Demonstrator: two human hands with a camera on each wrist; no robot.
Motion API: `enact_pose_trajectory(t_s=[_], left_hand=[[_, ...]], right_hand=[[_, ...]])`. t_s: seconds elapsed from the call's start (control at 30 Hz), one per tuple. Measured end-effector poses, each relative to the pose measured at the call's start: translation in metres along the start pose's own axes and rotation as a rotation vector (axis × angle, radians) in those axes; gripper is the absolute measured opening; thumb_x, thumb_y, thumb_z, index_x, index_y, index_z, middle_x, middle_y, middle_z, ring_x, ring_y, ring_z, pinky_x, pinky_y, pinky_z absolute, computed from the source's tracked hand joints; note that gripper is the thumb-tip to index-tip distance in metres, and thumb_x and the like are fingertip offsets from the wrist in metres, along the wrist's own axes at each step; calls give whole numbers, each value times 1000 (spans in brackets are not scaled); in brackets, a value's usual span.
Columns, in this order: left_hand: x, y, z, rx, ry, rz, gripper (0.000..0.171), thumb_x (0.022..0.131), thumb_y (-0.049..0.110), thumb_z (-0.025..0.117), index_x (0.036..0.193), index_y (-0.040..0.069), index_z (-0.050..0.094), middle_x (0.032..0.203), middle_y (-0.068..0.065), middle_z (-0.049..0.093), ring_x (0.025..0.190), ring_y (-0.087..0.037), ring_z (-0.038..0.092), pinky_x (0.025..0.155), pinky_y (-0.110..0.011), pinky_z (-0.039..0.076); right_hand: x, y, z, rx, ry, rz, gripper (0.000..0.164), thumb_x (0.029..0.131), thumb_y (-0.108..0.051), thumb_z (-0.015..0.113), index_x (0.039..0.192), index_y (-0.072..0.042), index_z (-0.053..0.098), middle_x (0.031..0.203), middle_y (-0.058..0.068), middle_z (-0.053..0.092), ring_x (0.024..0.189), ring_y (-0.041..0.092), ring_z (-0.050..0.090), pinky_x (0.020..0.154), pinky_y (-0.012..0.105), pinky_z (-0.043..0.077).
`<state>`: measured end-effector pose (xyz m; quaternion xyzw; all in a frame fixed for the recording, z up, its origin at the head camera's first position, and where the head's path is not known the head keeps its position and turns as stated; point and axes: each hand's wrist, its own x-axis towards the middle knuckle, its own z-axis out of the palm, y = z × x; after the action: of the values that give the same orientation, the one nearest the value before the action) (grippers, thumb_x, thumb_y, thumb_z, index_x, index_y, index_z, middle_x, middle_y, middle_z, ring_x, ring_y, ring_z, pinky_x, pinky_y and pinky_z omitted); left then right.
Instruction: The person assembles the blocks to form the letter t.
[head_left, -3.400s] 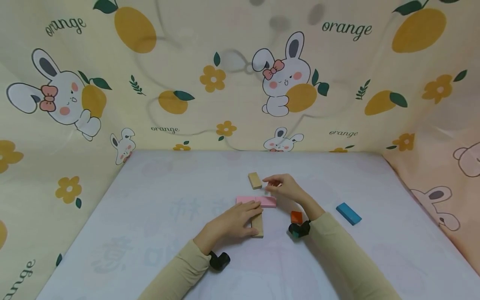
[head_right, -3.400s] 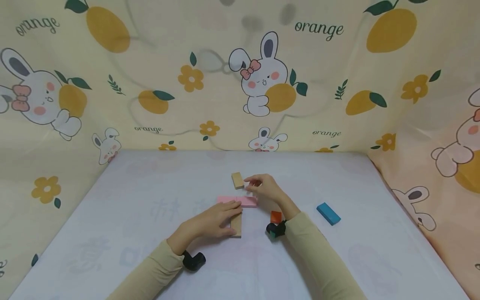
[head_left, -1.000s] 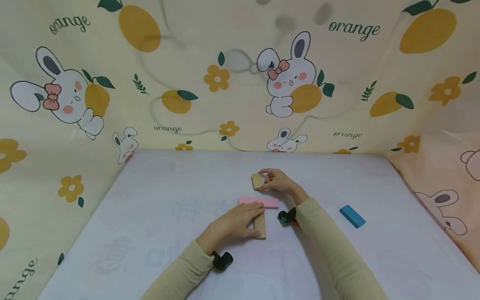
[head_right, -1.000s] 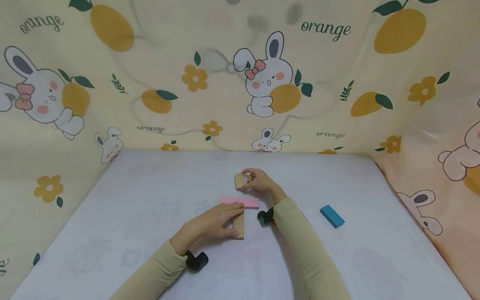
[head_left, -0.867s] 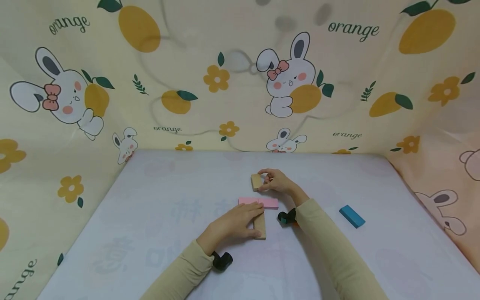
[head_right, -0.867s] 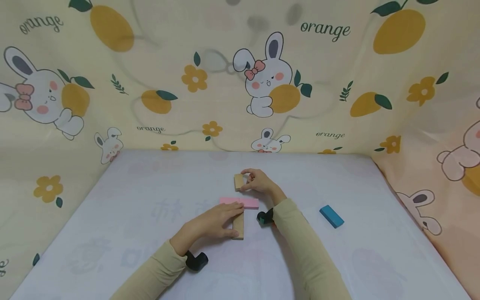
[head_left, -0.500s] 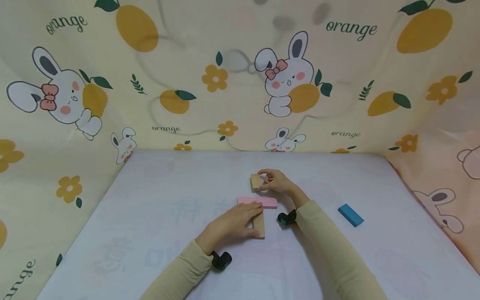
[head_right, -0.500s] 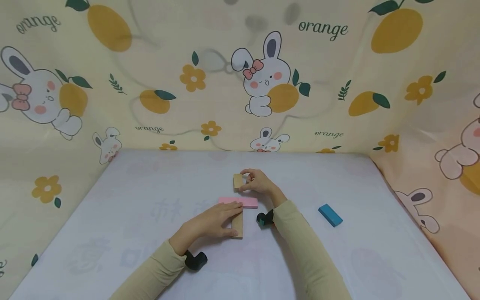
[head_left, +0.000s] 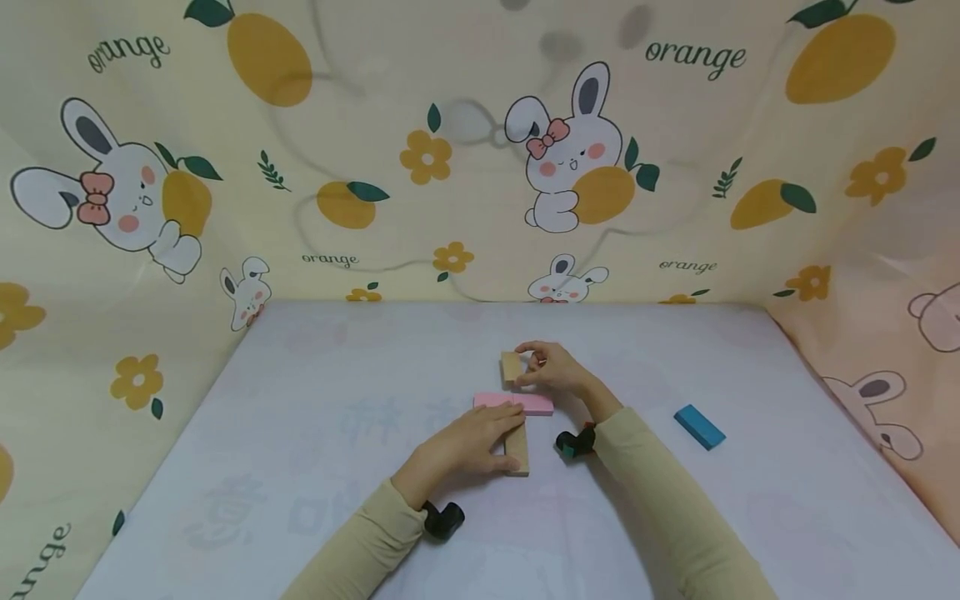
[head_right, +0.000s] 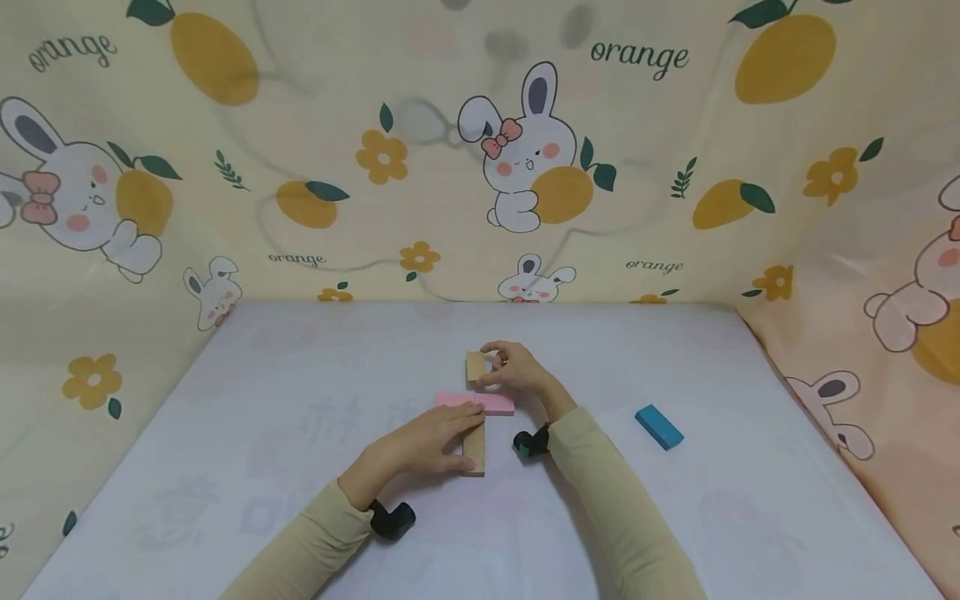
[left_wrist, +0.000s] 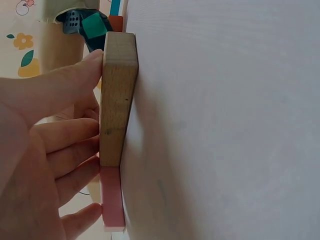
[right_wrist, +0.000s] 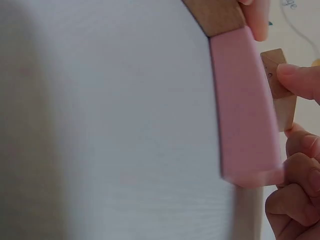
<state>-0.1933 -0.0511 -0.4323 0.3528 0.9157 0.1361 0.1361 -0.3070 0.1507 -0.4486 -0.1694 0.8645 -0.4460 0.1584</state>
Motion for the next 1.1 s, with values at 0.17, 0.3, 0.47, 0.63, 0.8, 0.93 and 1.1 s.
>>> enact_pose_trajectory(t_s=[0.17,0.3,0.47,0.63,0.8,0.93,1.1], left_hand=[[0,0,0,9,-3,-2,69,92,41,62,148,9,39,158,-5,35,148,-22,32,122,-45,27],[0,0,-1,7,-7,-3,68,92,41,62,147,9,40,158,-5,35,148,-21,32,121,-46,27],[0,0,-1,1,-5,-5,68,91,41,62,147,9,40,158,-5,36,148,-21,32,121,-46,27],[1,0,-1,-5,-6,-7,68,91,41,63,147,9,39,158,-5,36,148,-21,32,122,-46,27],[2,-1,1,-1,-9,-9,68,91,41,63,148,10,39,158,-4,35,148,-20,31,122,-46,26],[2,-1,1,8,-8,-7,69,91,41,62,148,10,39,158,-4,35,148,-20,31,122,-46,26],[1,0,0,13,-10,-2,68,92,42,62,148,10,39,158,-5,34,149,-20,31,122,-46,26]], right_hand=[[-2,2,2,-6,1,-4,61,77,-15,79,129,1,53,66,-4,42,64,11,40,63,23,35],[-2,3,3,3,2,2,61,77,-14,79,129,1,53,66,-4,42,63,11,40,62,23,35],[-3,3,4,10,-2,33,61,77,-15,79,130,0,53,66,-5,42,64,10,41,64,23,36],[-4,1,5,2,-6,50,62,78,-15,79,132,0,52,67,-5,42,64,10,41,64,23,36],[-6,0,6,6,-8,68,60,79,-14,77,132,-1,52,67,-5,43,63,10,41,62,23,35],[-7,0,7,19,-16,71,60,79,-14,77,132,0,52,66,-5,43,61,10,40,60,22,35],[-7,1,8,35,-22,73,62,78,-14,78,132,1,51,66,-4,43,61,10,40,59,22,34]])
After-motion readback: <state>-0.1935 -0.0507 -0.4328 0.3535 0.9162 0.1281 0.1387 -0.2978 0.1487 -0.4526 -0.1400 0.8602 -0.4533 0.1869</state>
